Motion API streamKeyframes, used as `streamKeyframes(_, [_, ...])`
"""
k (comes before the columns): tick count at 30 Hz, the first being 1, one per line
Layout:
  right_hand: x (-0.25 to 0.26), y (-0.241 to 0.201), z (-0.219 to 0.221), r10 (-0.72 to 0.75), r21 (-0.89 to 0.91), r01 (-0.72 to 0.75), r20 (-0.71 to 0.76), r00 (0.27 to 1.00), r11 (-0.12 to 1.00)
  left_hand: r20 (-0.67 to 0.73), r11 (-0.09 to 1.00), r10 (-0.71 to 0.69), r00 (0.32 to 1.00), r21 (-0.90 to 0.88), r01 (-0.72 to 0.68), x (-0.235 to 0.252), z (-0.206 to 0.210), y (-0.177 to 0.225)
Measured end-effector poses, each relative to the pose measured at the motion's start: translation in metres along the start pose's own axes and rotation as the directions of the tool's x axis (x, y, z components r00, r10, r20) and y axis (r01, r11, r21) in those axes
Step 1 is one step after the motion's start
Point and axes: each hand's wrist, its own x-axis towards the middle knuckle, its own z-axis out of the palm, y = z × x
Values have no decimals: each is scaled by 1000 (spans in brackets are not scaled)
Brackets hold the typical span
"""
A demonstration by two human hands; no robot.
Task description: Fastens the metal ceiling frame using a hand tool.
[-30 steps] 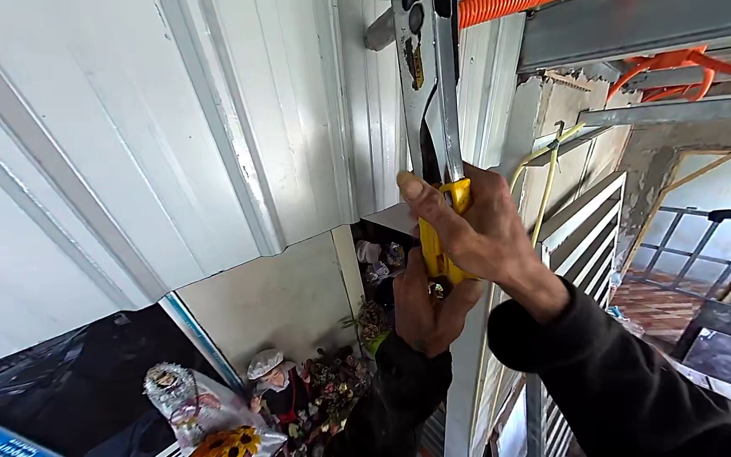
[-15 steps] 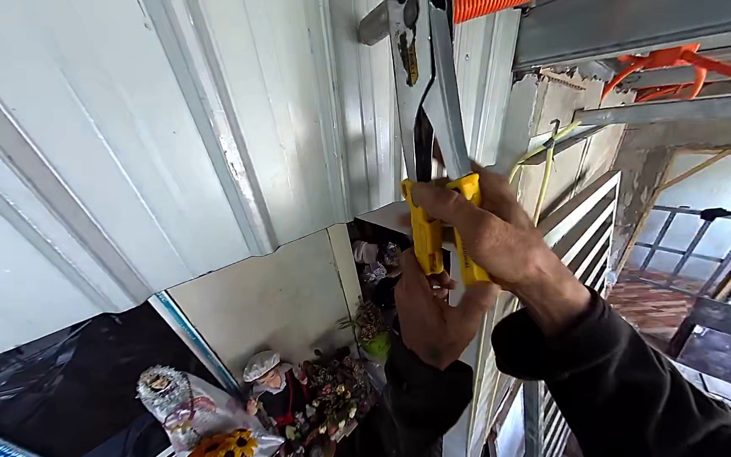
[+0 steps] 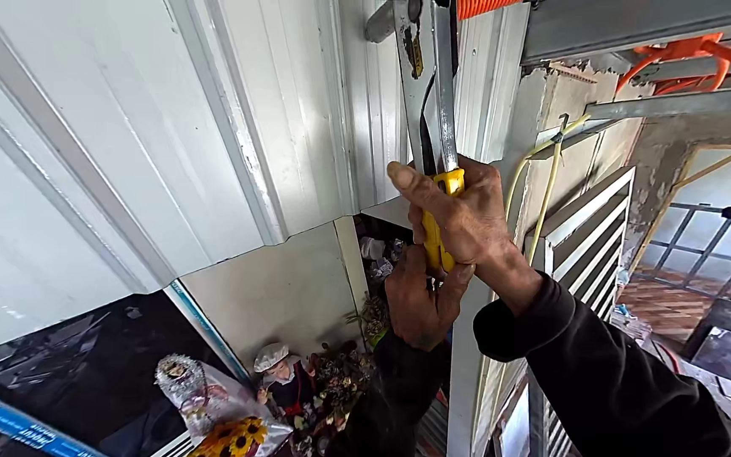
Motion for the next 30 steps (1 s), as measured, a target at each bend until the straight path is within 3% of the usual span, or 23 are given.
streamKeyframes(5, [-15,-1,0,33,-31,-31,63,997,999,48,971,-92,995,-216,100,-4,-8,0])
streamKeyframes(7, [-13,-2,1,18,-235,-8,42,999,972,68,928,-183,981,-317,195,-1,-8,1])
streamKeyframes(10, [-14,-31,-14,-44,-635,84,79,996,768,66,874,-273,960,-401,276,4,-1,2])
streamKeyframes(12, [-15,-69,-34,-8,-717,120,157,987,687,61,857,-303,951,-419,300,4,3,-2])
streamKeyframes(16, [-10,-102,-67,53,-649,58,150,987,758,68,811,-329,942,-491,318,3,8,-7])
streamKeyframes(19, [-13,-75,-34,-129,-723,197,149,980,662,75,740,-352,933,-588,327,6,9,7])
streamKeyframes(21, [-9,-45,-13,-163,-666,229,161,973,710,87,725,-363,928,-599,340,6,5,13])
streamKeyframes(24, [9,-14,-11,-243,-460,260,96,965,849,140,792,-294,945,-517,323,3,-3,14])
streamKeyframes(26, [15,-6,-13,-205,-354,208,46,978,912,123,823,-261,958,-490,287,5,-7,20])
streamKeyframes(30, [-14,-3,-25,-157,-328,140,-26,987,934,134,887,-163,978,-414,205,10,-12,25])
